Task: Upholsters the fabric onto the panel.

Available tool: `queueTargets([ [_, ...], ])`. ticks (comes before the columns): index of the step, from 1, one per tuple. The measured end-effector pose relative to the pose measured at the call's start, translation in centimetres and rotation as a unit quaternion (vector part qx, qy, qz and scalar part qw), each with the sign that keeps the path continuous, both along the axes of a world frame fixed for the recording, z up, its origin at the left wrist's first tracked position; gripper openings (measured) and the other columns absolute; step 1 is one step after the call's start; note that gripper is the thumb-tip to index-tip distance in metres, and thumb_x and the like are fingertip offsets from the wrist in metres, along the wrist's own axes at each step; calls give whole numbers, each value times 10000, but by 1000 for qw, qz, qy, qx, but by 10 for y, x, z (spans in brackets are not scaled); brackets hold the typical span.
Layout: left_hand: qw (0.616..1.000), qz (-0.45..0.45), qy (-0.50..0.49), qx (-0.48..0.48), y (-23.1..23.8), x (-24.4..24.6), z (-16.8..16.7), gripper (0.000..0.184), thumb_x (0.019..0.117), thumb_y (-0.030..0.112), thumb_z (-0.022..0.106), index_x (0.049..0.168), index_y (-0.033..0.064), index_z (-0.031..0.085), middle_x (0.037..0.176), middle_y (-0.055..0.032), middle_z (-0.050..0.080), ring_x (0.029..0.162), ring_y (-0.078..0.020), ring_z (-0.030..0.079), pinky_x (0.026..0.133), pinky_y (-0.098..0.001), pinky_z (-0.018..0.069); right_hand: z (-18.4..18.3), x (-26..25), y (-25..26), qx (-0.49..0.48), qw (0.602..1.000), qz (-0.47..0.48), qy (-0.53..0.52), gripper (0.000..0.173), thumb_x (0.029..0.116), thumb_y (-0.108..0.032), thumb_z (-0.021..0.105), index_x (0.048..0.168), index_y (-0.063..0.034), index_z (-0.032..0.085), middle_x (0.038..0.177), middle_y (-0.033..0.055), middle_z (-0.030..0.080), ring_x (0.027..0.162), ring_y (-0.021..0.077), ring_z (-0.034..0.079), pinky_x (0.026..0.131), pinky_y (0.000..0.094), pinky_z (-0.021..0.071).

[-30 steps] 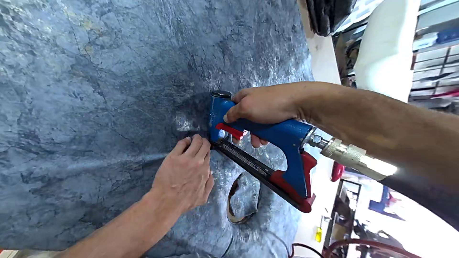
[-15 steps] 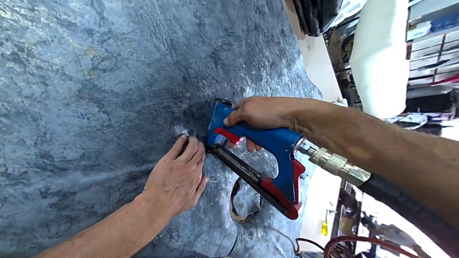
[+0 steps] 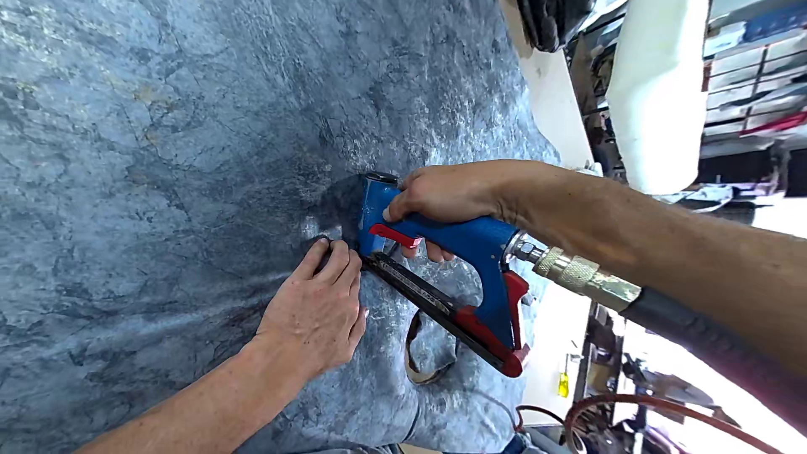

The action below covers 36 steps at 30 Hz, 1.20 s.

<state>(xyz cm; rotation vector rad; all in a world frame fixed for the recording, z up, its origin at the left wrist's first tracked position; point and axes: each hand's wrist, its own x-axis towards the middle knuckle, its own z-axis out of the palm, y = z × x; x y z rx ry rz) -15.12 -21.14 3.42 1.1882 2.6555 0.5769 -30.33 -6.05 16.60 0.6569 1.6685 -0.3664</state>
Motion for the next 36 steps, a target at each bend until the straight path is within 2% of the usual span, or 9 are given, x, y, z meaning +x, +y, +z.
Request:
queueTargets([
  [6, 1000, 0, 25, 1, 0, 0, -1, 647, 987, 549, 361, 1277, 78, 699, 1393, -117, 628, 1403, -314, 495, 1200, -536, 321, 53, 36, 61, -48, 983, -70, 162, 319, 1098, -337, 413, 1234, -95, 570, 913, 144, 726, 460, 216, 625, 416, 353, 561],
  [9, 998, -1, 53, 22, -2, 2, -5, 608, 979, 535, 383, 1232, 96, 718, 1345, -116, 651, 1358, -319, 534, 1180, -549, 348, 105, 105, 123, -22, 936, -175, 305, 326, 1091, -379, 402, 1266, -169, 580, 957, 135, 732, 486, 232, 643, 425, 368, 575],
  [12, 997, -13, 64, 35, 3, -3, -6, 582, 969, 528, 399, 1225, 122, 727, 1400, -92, 629, 1373, -297, 527, 1163, -546, 374, 120, 212, 165, 92, 859, -232, 447, 312, 1026, -366, 469, 1250, -179, 580, 806, 116, 703, 469, 242, 635, 420, 396, 572],
  [15, 997, -56, 51, -3, 17, -14, -6, 650, 1010, 562, 330, 1409, 142, 626, 1597, -58, 464, 1520, -263, 358, 1219, -543, 303, 108, 314, 193, 181, 815, -256, 488, 364, 1007, -282, 523, 1305, -72, 533, 847, 78, 676, 553, 199, 672, 504, 415, 614],
  [18, 995, -73, 65, -35, 20, -18, -5, 672, 1028, 555, 278, 1427, 129, 612, 1592, -57, 473, 1518, -269, 364, 1218, -559, 305, 77, 392, 228, 249, 795, -242, 498, 422, 964, -251, 559, 1289, 18, 574, 1003, 147, 673, 672, 218, 691, 599, 464, 611],
  [22, 991, -87, 101, 18, 15, -18, -13, 683, 1026, 554, 256, 1403, 130, 638, 1558, -55, 518, 1489, -291, 416, 1200, -583, 324, 21, 445, 283, 414, 748, -132, 502, 468, 976, -266, 671, 1330, 37, 625, 1234, 343, 623, 1071, 526, 641, 853, 734, 497],
  [28, 996, -75, 53, -3, 2, -3, -2, 553, 1064, 435, 373, 1375, 59, 634, 1522, -173, 532, 1456, -401, 438, 1189, -608, 305, -64, 456, 326, 504, 681, -91, 523, 572, 935, -349, 713, 1426, -77, 609, 1299, 283, 621, 921, 478, 695, 707, 657, 557],
  [32, 995, -7, 103, 11, 6, 19, -2, 585, 1063, 456, 319, 1375, 81, 641, 1445, -149, 610, 1403, -366, 515, 1165, -589, 360, -46, 420, 328, 429, 738, -42, 519, 498, 957, -510, 640, 1251, -116, 724, 1290, 248, 642, 1128, 495, 627, 849, 719, 495],
  [36, 994, 34, 106, -17, -3, 33, 3, 560, 1057, 458, 343, 1391, 124, 644, 1459, -72, 610, 1421, -287, 508, 1187, -563, 368, -55, 333, 415, 282, 838, 42, 466, 564, 901, -197, 763, 1419, -62, 584, 1395, 331, 536, 1258, 610, 493, 898, 816, 417],
])
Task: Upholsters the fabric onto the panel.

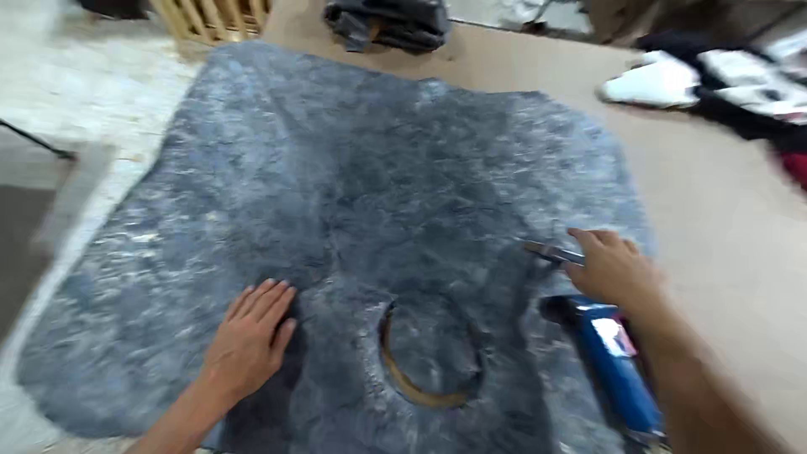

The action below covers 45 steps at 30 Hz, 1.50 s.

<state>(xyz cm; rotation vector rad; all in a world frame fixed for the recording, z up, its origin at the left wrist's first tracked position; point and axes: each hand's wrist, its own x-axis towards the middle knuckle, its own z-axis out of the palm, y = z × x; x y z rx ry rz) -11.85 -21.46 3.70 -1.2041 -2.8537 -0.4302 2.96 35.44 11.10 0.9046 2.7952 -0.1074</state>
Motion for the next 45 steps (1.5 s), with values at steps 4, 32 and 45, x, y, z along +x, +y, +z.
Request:
queueTargets([
  [4, 1000, -5, 9, 2, -24, -6, 10, 474, 1051, 401, 377, 1349, 174, 668, 1441, -1, 625, 1416, -220, 512, 1172, -503, 406, -24, -44, 53, 26, 992, 49, -116, 335, 854, -269, 821, 1109, -89, 698, 1036, 224, 695, 955, 477, 671, 725, 718, 518],
  [32, 884, -467, 27, -8, 36, -180, -8, 571, 1020, 442, 386, 1459, 138, 590, 1602, -24, 464, 1538, -234, 330, 1259, -557, 220, -39, -98, -452, -39, 975, -101, 196, 534, 1006, -227, 415, 1520, -132, 523, 759, 28, 677, 500, 123, 547, 469, 341, 491],
  [45, 871, -490, 7, -31, 55, -195, -12, 569, 1017, 443, 352, 1438, 161, 610, 1538, -34, 539, 1492, -263, 408, 1218, -596, 258, -36, -108, -444, -27, 984, -109, 138, 523, 1031, -296, 373, 1537, -279, 503, 700, -34, 626, 526, 113, 556, 480, 366, 496],
])
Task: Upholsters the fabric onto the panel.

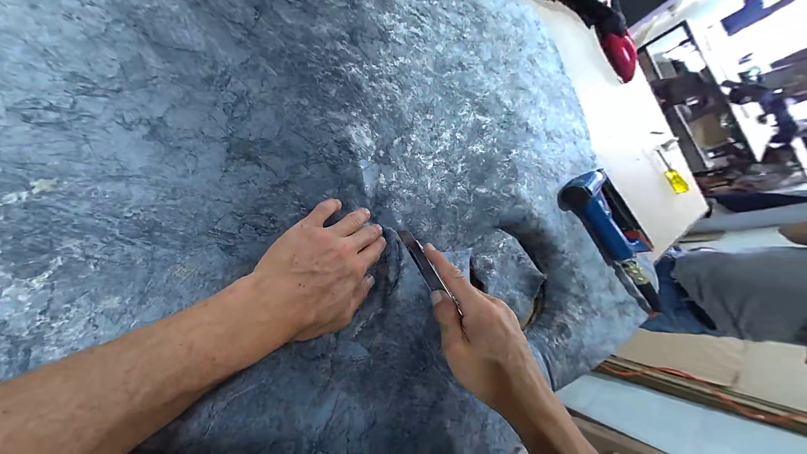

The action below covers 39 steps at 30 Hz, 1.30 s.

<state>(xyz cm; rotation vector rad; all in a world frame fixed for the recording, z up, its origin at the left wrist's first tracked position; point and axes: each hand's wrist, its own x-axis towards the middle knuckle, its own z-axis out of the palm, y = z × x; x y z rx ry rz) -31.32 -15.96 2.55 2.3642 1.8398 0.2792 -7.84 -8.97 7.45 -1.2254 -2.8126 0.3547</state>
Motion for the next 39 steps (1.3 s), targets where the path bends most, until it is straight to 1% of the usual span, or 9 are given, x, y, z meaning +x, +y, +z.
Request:
queueTargets([
  [4, 1000, 1, 0, -5, 1, 0, 1, 563, 1032, 429, 324, 1425, 155, 620, 1529, -37, 548, 1485, -265, 416, 1210, -588, 271, -2, 3, -5, -7, 999, -24, 26, 508, 1051, -316, 368, 1539, -273, 499, 720, -49, 629, 527, 76, 547, 473, 329, 496],
  [6, 1000, 0, -5, 4, 2, 0, 0, 548, 1031, 415, 335, 1405, 151, 635, 1509, -42, 565, 1473, -267, 431, 1199, -586, 285, -4, 4, -9, -25, 998, -48, 45, 505, 1056, -314, 375, 1548, -287, 483, 766, -50, 656, 544, 62, 564, 489, 319, 518],
  [14, 999, 38, 8, 8, 14, 12, -1, 550, 1002, 402, 386, 1413, 126, 626, 1481, -81, 569, 1394, -296, 492, 1127, -584, 333, -13, 8, -14, -85, 983, -107, 121, 515, 1044, -281, 415, 1556, -259, 471, 766, -64, 644, 493, 46, 538, 438, 285, 517],
  [17, 999, 31, 14, 1, 16, 10, 0, 551, 1003, 408, 384, 1398, 117, 636, 1472, -82, 574, 1390, -298, 496, 1125, -582, 342, -6, 8, -14, -62, 992, -75, 80, 512, 1047, -287, 401, 1552, -265, 478, 842, -48, 677, 538, 37, 557, 478, 271, 522],
  [20, 999, -9, -7, 41, 7, 0, -3, 555, 994, 421, 397, 1330, 82, 678, 1462, -98, 592, 1376, -314, 522, 1128, -535, 394, 0, 3, -11, 13, 999, -15, 27, 499, 1035, -275, 401, 1511, -226, 543, 795, -15, 682, 562, 82, 572, 494, 309, 501],
  [22, 999, -21, -16, 34, -1, -3, -5, 574, 1033, 426, 343, 1384, 91, 648, 1541, -90, 532, 1463, -312, 449, 1210, -525, 341, 1, 1, -7, 41, 999, 17, 7, 505, 1021, -251, 402, 1501, -217, 556, 768, -9, 665, 536, 101, 558, 472, 318, 486],
  [24, 999, -10, -22, 27, -3, -2, -6, 581, 1043, 419, 312, 1384, 88, 647, 1498, -106, 572, 1464, -307, 450, 1226, -521, 317, 0, -2, -4, 51, 998, 38, -2, 504, 1020, -243, 399, 1496, -223, 562, 756, -6, 658, 521, 109, 551, 459, 325, 477],
  [32, 1000, 13, -25, 0, -1, 0, -4, 548, 1036, 384, 330, 1360, 90, 660, 1469, -96, 599, 1458, -285, 459, 1230, -492, 315, 0, -12, 1, 66, 995, 65, -39, 520, 1001, -234, 394, 1489, -245, 573, 715, -17, 622, 503, 111, 536, 435, 320, 448],
  [39, 999, -2, -31, 19, 1, 0, -4, 514, 1004, 334, 395, 1348, 66, 666, 1464, -128, 598, 1443, -329, 472, 1221, -516, 319, 5, -19, -3, 84, 989, 67, -98, 538, 981, -232, 400, 1491, -249, 572, 712, 7, 614, 486, 147, 544, 418, 343, 445],
])
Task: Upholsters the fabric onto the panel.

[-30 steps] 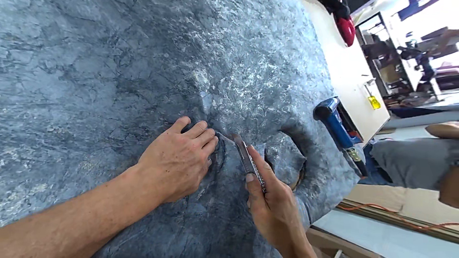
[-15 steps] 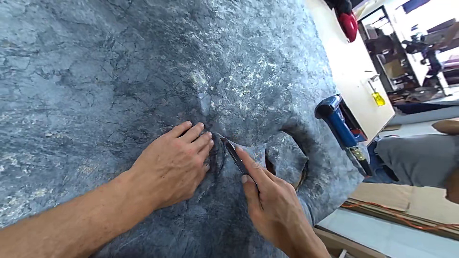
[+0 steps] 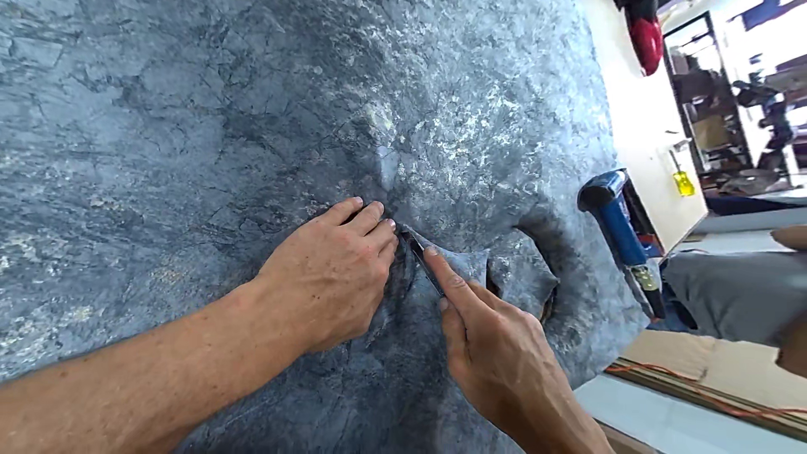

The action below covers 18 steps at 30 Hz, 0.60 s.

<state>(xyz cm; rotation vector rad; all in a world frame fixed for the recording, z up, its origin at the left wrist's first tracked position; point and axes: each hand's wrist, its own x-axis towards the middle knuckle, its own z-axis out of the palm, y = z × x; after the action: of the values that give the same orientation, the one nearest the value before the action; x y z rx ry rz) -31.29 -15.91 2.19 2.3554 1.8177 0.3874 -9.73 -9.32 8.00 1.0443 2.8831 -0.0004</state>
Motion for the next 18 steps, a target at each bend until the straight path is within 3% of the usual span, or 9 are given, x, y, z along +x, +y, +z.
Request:
queueTargets([
  [3, 999, -21, -22, 29, -2, -2, -3, 425, 968, 286, 469, 1233, 75, 725, 1392, -118, 649, 1407, -348, 509, 1207, -557, 335, 4, -10, -4, 16, 999, 10, -41, 570, 948, -191, 416, 1499, -220, 560, 653, 11, 556, 451, 174, 515, 395, 353, 417],
  [10, 999, -13, -29, -5, -1, -2, -2, 450, 1012, 294, 388, 1241, 121, 735, 1429, -60, 640, 1426, -288, 506, 1224, -517, 324, 19, -25, -8, 31, 987, 19, -158, 648, 919, -139, 506, 1563, -192, 467, 646, 46, 524, 452, 208, 524, 411, 358, 428],
  [18, 999, -14, -42, -19, 0, -6, -2, 448, 1013, 288, 389, 1278, 147, 721, 1449, -29, 626, 1448, -262, 479, 1242, -494, 294, 20, -24, -19, 32, 984, -4, -177, 676, 905, -134, 522, 1573, -197, 449, 629, 51, 536, 442, 218, 537, 416, 368, 449],
])
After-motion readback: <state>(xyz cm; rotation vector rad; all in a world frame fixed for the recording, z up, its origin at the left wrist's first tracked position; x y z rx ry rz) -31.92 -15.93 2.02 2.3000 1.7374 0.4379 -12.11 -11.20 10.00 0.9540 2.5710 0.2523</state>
